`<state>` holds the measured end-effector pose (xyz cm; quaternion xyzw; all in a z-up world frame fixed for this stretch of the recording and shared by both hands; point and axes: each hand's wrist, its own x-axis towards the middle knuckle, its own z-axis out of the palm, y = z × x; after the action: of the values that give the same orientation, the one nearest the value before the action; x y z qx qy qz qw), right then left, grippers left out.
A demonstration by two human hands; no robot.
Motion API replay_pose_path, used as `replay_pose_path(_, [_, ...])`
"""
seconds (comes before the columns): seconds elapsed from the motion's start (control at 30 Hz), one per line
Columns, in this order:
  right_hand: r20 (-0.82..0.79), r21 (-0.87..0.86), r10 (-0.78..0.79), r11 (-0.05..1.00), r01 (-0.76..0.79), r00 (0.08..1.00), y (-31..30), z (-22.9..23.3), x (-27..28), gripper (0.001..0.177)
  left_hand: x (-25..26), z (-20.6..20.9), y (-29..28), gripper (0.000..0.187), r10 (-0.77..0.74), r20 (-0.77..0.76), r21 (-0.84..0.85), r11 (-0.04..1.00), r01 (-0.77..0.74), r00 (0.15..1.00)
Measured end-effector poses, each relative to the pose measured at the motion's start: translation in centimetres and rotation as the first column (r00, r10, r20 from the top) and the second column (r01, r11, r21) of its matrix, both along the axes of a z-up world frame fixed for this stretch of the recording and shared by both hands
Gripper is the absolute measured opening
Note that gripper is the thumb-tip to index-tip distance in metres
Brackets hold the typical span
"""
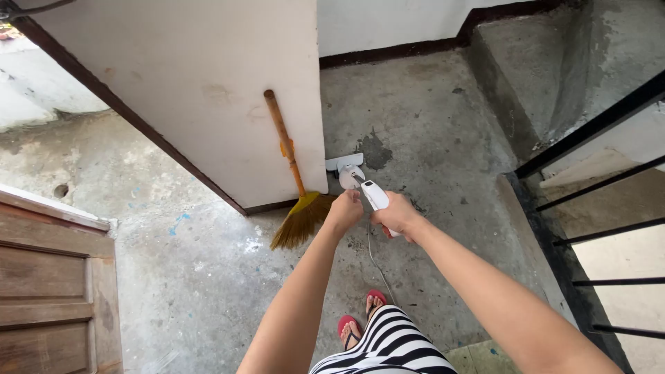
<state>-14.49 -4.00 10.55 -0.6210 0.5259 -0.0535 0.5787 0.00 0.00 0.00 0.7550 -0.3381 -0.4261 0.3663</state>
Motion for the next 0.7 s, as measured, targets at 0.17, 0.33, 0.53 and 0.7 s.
replay_pose_path(0.17, [0.028, -0.036, -0.044, 0.998, 0.045, 0.999, 0.3, 0.1, -0.8, 0.031, -1.1, -2.1, -0.9, 0.044, -0.043, 0.054, -0.037, 0.998, 0.045, 0.998])
replay_pose_path(0.33, [0.039, -0.126, -0.053, 0.99, 0.058, 0.998, -0.2, -4.1, -1.6, 0.03, -0.9, -3.8, -1.7, 0.043, -0.041, 0.117, -0.024, 0.999, 0.044, 0.992])
replay_pose_path(0.53, [0.027, -0.234, -0.056, 0.97, 0.06, 0.998, -3.2, -4.4, -0.2, 0.035, 0.2, -2.2, -5.1, 0.041, -0.013, 0.127, -0.072, 0.997, 0.022, 0.992])
replay_pose_path(0.7, [0.016, -0.284, -0.008, 0.959, 0.012, 1.0, -9.2, -5.2, 0.4, 0.049, 1.6, -1.1, -10.8, 0.041, 0.017, 0.064, -0.067, 0.998, -0.013, 0.998])
